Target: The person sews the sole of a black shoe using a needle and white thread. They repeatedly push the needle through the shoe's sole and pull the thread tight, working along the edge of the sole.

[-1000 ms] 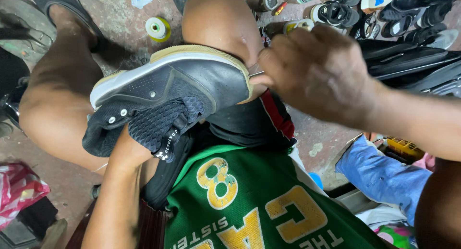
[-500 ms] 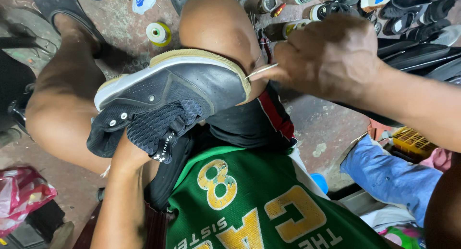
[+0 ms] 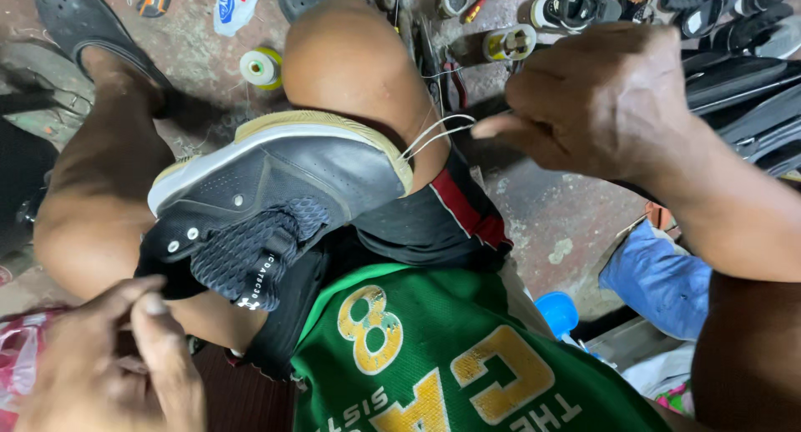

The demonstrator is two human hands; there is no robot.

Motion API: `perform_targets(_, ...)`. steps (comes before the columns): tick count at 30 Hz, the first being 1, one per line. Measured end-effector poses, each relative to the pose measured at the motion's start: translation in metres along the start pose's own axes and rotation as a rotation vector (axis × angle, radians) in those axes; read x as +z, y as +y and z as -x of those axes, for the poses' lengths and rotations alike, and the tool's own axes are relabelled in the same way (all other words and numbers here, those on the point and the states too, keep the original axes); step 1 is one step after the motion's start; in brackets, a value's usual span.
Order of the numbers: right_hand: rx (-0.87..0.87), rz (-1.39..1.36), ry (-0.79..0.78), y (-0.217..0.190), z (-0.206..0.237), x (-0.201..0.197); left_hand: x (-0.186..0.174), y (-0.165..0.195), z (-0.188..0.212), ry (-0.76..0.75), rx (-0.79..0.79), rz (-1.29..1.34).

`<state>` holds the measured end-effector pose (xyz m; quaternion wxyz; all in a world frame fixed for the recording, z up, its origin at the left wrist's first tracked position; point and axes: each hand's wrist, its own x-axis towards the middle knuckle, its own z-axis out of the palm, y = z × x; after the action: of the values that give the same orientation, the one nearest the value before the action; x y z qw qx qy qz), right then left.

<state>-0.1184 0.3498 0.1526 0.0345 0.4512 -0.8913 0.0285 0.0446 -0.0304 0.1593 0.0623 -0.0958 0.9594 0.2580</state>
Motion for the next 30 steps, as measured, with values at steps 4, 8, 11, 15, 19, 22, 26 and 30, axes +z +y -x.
perform_targets(4, 0.051, -0.02, 0.008, -0.009, -0.001, -0.001, 0.01, 0.06, -0.022, 0.109, 0.191, 0.145)
perform_targets(8, 0.048, -0.032, 0.035, -0.012, 0.001, -0.003, 0.056, 0.116, -0.042, 0.175, 0.498, 0.194)
perform_targets(11, 0.05, -0.081, 0.043, -0.011, 0.007, 0.001, 0.076, 0.125, -0.059, 0.089, 0.536, 0.274)
perform_targets(15, 0.007, -0.264, 0.014, -0.012, 0.011, 0.02, 0.092, 0.119, -0.065, -0.005, 0.438, 0.528)
perform_targets(19, 0.068, -0.878, 0.257, -0.022, 0.013, 0.041, 0.104, 0.117, -0.053, 0.036, 0.314, 0.668)
perform_targets(22, 0.294, -1.237, 0.022, -0.027, 0.023, 0.057, 0.106, 0.122, -0.05, -0.006, 0.106, 0.965)
perform_targets(26, 0.301, -1.432, -0.003, -0.014, 0.058, 0.071, 0.099, 0.134, -0.06, -0.338, 0.169, 1.302)
perform_targets(30, 0.239, -1.509, 0.114, 0.006, 0.079, 0.055, 0.106, 0.156, -0.053, -0.241, 0.333, 0.504)
